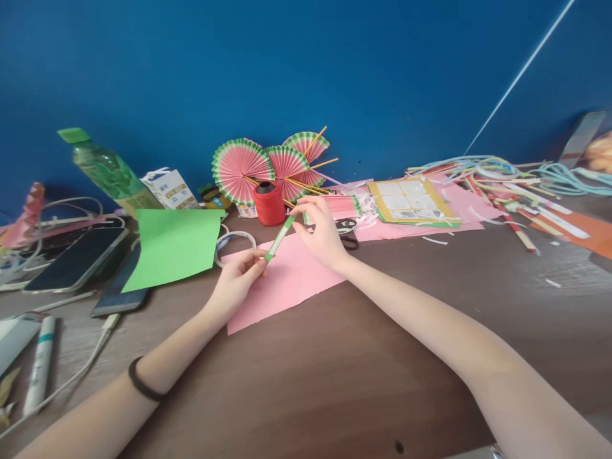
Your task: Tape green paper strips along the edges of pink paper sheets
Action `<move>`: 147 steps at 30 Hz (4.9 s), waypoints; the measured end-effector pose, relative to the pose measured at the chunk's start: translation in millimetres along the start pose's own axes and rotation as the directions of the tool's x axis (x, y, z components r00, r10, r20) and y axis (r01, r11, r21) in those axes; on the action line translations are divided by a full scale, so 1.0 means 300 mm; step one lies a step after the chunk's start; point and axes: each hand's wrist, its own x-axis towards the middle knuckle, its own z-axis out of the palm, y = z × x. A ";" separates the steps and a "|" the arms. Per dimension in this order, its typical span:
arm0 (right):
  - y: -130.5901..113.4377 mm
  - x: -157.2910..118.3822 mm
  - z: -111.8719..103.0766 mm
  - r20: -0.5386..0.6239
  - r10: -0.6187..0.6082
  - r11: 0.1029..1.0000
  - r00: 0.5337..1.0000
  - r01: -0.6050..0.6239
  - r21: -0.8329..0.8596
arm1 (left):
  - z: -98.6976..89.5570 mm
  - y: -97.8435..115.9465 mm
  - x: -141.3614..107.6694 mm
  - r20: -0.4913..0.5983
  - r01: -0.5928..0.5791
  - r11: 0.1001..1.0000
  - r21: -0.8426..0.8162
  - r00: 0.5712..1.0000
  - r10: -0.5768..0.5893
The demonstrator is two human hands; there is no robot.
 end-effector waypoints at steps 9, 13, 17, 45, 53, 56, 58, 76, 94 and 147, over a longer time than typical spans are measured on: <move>-0.075 -0.064 0.042 0.213 -0.283 0.934 0.935 0.319 -0.160 | 0.002 -0.001 -0.008 -0.085 -0.042 0.999 0.010 0.995 0.043; -0.065 -0.086 0.058 0.248 -0.262 0.936 0.933 0.308 -0.172 | 0.008 0.001 -0.013 -0.105 -0.089 0.992 0.087 0.990 0.098; -0.065 -0.089 0.063 0.257 -0.269 0.937 0.928 0.313 -0.152 | 0.014 0.005 -0.019 -0.110 -0.140 0.980 0.144 0.982 0.156; -0.046 -0.028 0.013 0.091 -0.060 0.991 0.994 0.071 -0.114 | 0.010 0.007 -0.018 -0.149 -0.066 0.989 0.135 0.985 0.086; 0.108 0.050 -0.098 -0.233 0.095 0.966 0.968 -0.146 -0.214 | 0.006 0.004 -0.019 -0.178 -0.038 0.996 0.084 0.983 0.052; 0.161 0.047 -0.117 -0.254 0.120 0.952 0.960 -0.184 -0.246 | 0.008 0.009 -0.019 -0.194 -0.031 0.998 0.059 0.980 0.042; 0.182 0.045 -0.121 -0.260 0.122 0.940 0.958 -0.195 -0.278 | 0.008 0.010 -0.017 -0.197 -0.015 0.999 0.033 0.980 0.021; -0.068 -0.017 -0.001 0.579 0.047 0.986 0.814 -0.131 0.104 | 0.013 0.022 -0.030 -0.206 -0.102 0.994 -0.036 0.974 0.092; -0.106 -0.059 0.048 0.536 0.090 0.955 0.839 -0.226 0.194 | 0.022 0.015 -0.028 -0.026 -0.178 0.982 -0.057 0.984 0.177; -0.121 -0.099 0.067 0.558 0.080 0.979 0.826 -0.172 0.113 | 0.008 0.005 -0.021 -0.037 -0.263 0.888 0.378 0.954 0.298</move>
